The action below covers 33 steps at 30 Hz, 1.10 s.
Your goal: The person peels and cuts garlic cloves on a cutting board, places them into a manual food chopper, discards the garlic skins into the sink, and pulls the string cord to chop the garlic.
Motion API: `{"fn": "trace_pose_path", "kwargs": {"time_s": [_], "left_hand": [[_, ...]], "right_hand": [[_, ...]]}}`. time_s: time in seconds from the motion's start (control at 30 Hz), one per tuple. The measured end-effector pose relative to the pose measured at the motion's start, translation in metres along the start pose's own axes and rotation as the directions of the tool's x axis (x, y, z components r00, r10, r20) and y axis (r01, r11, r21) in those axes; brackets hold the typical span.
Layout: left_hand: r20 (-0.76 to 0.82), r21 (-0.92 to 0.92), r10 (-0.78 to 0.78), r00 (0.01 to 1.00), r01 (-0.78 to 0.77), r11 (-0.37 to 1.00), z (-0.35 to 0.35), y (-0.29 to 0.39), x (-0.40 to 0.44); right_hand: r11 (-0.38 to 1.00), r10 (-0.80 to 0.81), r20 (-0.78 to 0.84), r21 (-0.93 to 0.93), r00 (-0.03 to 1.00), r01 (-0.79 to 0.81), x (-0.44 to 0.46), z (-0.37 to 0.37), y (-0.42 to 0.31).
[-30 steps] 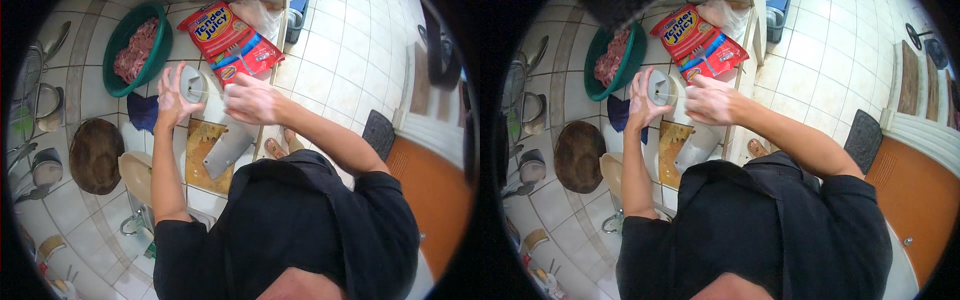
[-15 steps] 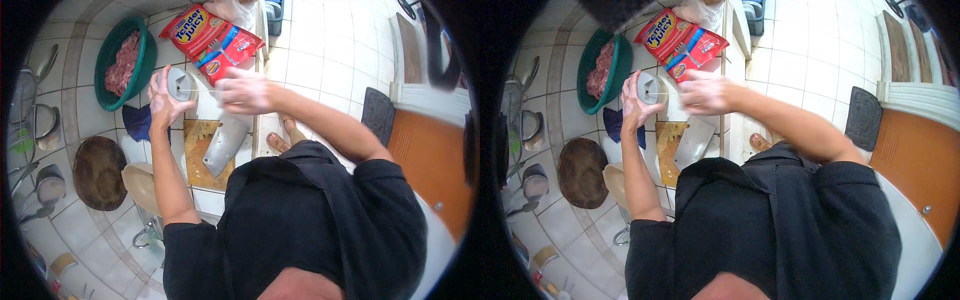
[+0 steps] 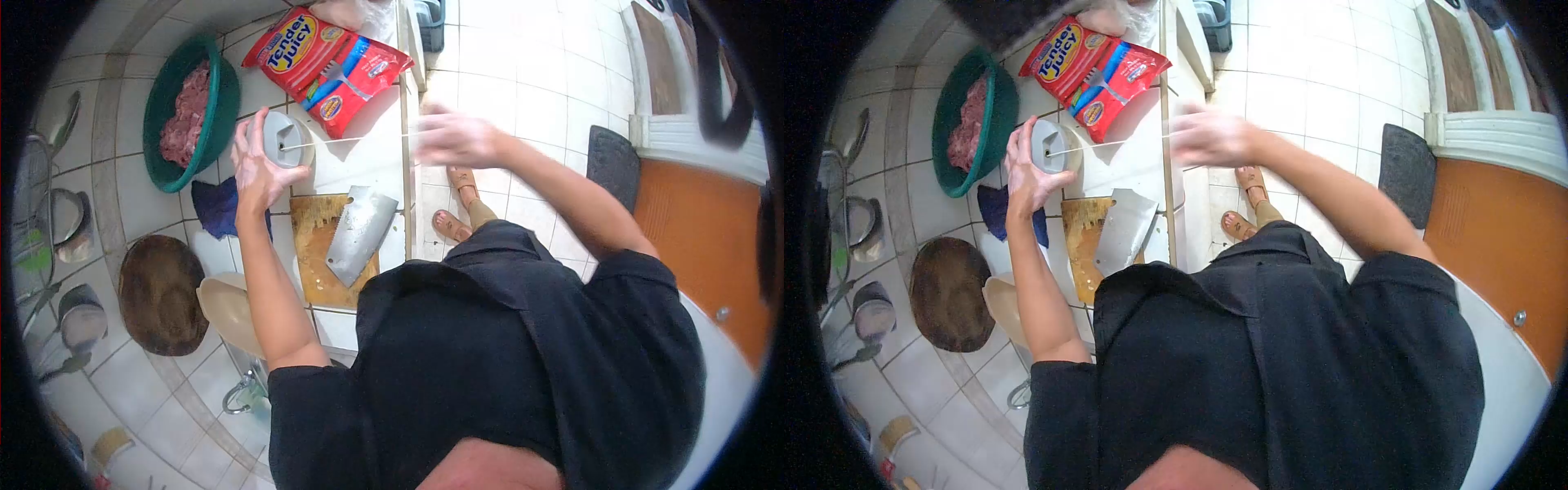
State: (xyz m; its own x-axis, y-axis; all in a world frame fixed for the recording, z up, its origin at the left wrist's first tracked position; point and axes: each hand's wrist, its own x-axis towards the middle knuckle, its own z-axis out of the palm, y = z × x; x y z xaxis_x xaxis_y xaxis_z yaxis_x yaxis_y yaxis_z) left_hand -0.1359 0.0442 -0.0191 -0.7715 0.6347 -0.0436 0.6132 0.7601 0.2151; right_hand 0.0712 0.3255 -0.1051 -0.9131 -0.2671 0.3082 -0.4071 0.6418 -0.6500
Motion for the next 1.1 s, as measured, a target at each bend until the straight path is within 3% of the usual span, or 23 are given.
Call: {"fn": "trace_pose_path", "kwargs": {"time_s": [0.1,0.13,0.2,0.23,0.27,0.3,0.37,0.4,0.47,0.53,0.57,0.6,0.67,0.7,0.77,0.8,0.87,0.9,0.93,0.97,1.03,1.07,1.1], "left_hand": [[-0.024,-0.033,0.042,0.999,-0.043,0.999,-0.002,-0.001,0.0],[-0.025,-0.014,0.025,0.999,-0.025,1.0,-0.003,-0.001,0.001],[-0.012,0.007,0.017,1.0,-0.017,1.0,0.0,0.002,-0.001],[-0.023,0.022,0.036,0.999,-0.035,0.999,0.0,0.0,0.0],[-0.04,0.039,0.046,0.998,-0.045,0.998,0.0,-0.001,0.0],[-0.044,0.043,0.033,0.998,-0.031,0.999,0.001,-0.001,-0.001],[-0.051,0.007,0.035,0.998,-0.035,0.999,0.002,-0.003,0.001],[-0.039,0.005,0.043,0.998,-0.043,0.999,0.001,-0.002,0.002],[-0.034,-0.034,0.062,0.998,-0.063,0.997,-0.002,-0.003,0.0],[-0.035,-0.031,0.059,0.998,-0.06,0.998,0.0,-0.005,0.001],[-0.036,-0.019,0.049,0.998,-0.049,0.999,0.0,-0.005,0.001],[-0.037,-0.017,0.048,0.998,-0.048,0.999,0.0,-0.005,0.002],[-0.036,0.001,0.066,0.997,-0.066,0.998,0.0,-0.004,0.001],[-0.043,0.004,0.064,0.997,-0.063,0.998,0.0,-0.003,0.003],[-0.037,-0.006,0.058,0.998,-0.059,0.998,-0.001,-0.003,0.001],[-0.038,0.0,0.055,0.998,-0.055,0.999,-0.002,-0.003,0.0],[-0.029,-0.003,0.081,0.996,-0.082,0.997,-0.001,-0.005,0.002],[-0.022,-0.008,0.087,0.996,-0.087,0.996,-0.002,-0.003,0.002],[-0.004,-0.022,0.071,0.997,-0.071,0.997,-0.004,0.0,0.001],[0.006,-0.036,0.051,0.999,-0.051,0.998,-0.005,0.001,0.002],[0.002,-0.022,0.036,0.999,-0.036,0.999,-0.003,-0.003,0.002],[-0.007,-0.006,0.035,0.999,-0.036,0.999,-0.003,-0.003,0.004],[-0.005,0.0,0.046,0.999,-0.046,0.999,-0.003,-0.001,0.005]], "right_hand": [[0.839,0.539,0.19,-0.213,0.821,-0.501,-0.137,-0.064,0.022],[0.841,0.535,0.189,-0.212,0.824,-0.498,-0.124,-0.072,0.018],[0.936,0.35,0.221,-0.113,0.91,-0.333,-0.09,-0.064,0.006],[0.988,0.136,0.044,0.065,0.99,-0.139,-0.037,-0.042,-0.01],[0.989,-0.15,-0.166,-0.012,0.975,0.15,0.014,-0.011,-0.018],[0.957,-0.289,-0.276,-0.086,0.917,0.276,0.067,0.002,-0.039],[0.981,-0.193,-0.179,-0.032,0.965,0.191,0.103,0.018,-0.053],[0.956,-0.294,-0.225,-0.064,0.929,0.287,0.074,0.016,-0.034],[1.0,0.021,-0.073,-0.007,0.997,-0.022,-0.03,0.001,0.009],[0.866,0.49,0.123,-0.178,0.863,-0.466,-0.134,-0.039,0.022],[0.77,0.629,0.244,-0.329,0.738,-0.547,-0.153,-0.064,0.015],[0.78,0.621,0.249,-0.289,0.743,-0.555,-0.15,-0.068,0.007],[0.963,0.268,0.088,0.0,0.959,-0.27,-0.083,-0.037,-0.005],[1.0,-0.012,-0.154,0.025,0.988,0.016,-0.029,-0.009,-0.01],[0.958,-0.286,-0.3,-0.09,0.91,0.271,0.075,0.015,-0.047],[0.957,-0.29,-0.303,-0.087,0.908,0.277,0.079,0.016,-0.046],[0.988,-0.148,-0.003,-0.043,0.989,0.148,0.083,0.017,-0.037],[0.989,-0.135,-0.09,0.048,0.987,0.14,0.038,0.017,-0.003],[0.999,0.021,-0.115,0.033,0.993,-0.017,-0.02,0.011,0.023],[0.97,0.242,0.023,0.034,0.97,-0.243,-0.077,-0.019,0.034],[0.753,0.653,0.243,-0.314,0.718,-0.578,-0.144,-0.069,0.025],[0.723,0.69,0.157,-0.187,0.707,-0.665,-0.144,-0.071,0.009],[0.874,0.485,0.096,-0.083,0.869,-0.478,-0.125,-0.054,0.005]]}}
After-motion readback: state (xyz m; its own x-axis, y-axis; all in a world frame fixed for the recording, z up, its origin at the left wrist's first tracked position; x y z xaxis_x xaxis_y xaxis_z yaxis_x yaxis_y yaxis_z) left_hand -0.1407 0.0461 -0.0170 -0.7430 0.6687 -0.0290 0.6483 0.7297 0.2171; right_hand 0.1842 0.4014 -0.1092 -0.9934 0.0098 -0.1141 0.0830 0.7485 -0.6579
